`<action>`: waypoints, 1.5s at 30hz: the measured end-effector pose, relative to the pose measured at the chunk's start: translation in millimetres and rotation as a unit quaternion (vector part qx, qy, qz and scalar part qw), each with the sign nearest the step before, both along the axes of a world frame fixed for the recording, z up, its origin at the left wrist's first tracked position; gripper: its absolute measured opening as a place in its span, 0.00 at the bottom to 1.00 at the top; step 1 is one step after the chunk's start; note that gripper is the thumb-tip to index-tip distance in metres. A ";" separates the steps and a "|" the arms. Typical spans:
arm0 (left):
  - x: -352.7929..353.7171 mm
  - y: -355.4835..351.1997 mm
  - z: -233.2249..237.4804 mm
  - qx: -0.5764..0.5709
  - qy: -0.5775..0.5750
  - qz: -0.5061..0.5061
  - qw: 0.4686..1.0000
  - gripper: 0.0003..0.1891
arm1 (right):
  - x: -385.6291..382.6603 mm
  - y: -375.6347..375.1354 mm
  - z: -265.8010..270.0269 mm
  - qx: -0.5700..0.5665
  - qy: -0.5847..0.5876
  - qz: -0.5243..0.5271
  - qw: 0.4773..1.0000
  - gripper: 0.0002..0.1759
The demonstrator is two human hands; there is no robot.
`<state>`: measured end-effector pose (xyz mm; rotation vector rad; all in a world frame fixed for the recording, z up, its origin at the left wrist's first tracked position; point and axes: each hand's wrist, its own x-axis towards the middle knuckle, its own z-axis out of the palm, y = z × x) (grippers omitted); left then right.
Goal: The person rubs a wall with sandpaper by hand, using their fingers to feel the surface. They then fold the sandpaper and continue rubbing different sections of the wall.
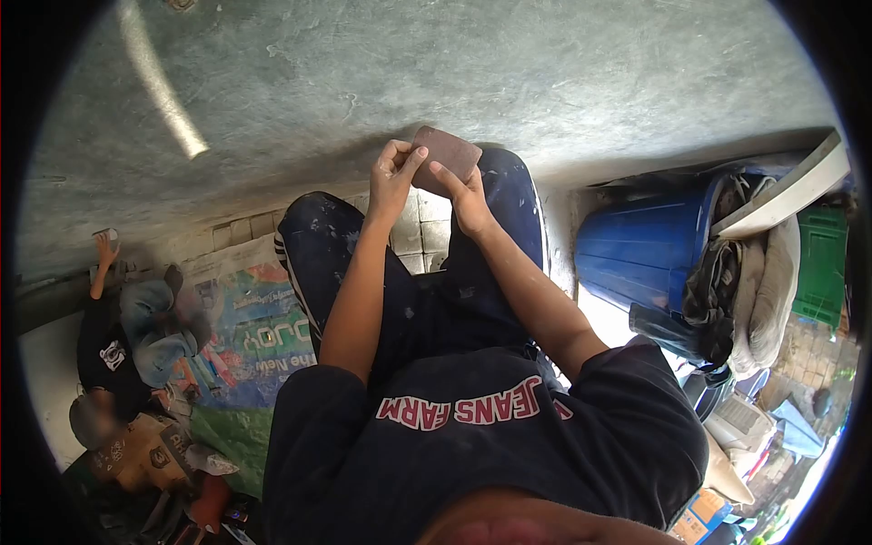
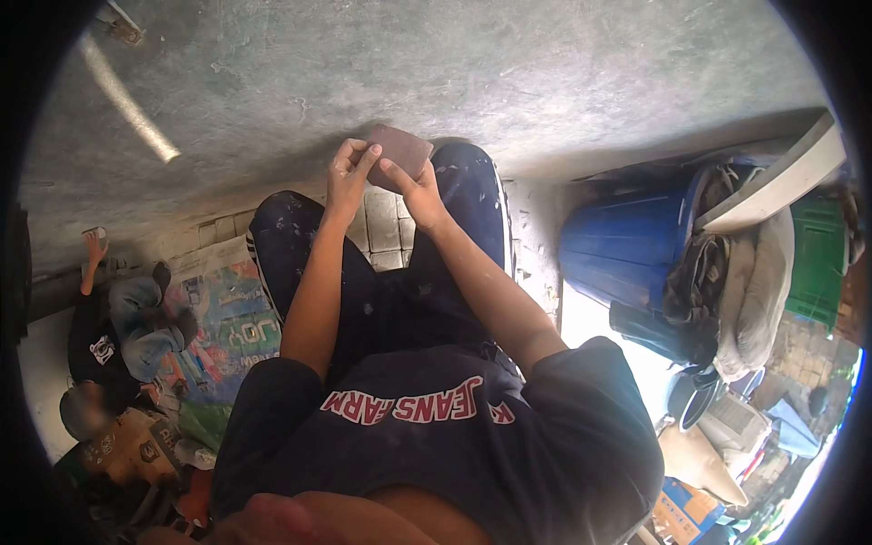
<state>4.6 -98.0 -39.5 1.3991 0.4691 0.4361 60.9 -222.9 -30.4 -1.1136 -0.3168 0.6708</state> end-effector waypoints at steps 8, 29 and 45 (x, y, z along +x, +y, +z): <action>1.8 7.3 -13.0 -0.041 -0.051 -0.037 0.997 0.10 | 15.6 -8.2 16.6 0.095 0.238 0.049 0.965 0.35; 4.4 11.0 -18.4 0.007 -0.036 0.016 0.999 0.12 | 13.9 -2.6 20.0 0.092 0.230 0.218 0.944 0.41; 7.2 1.8 -4.1 0.229 -0.083 0.086 0.966 0.08 | 12.6 4.2 2.6 -0.010 0.037 0.077 0.996 0.31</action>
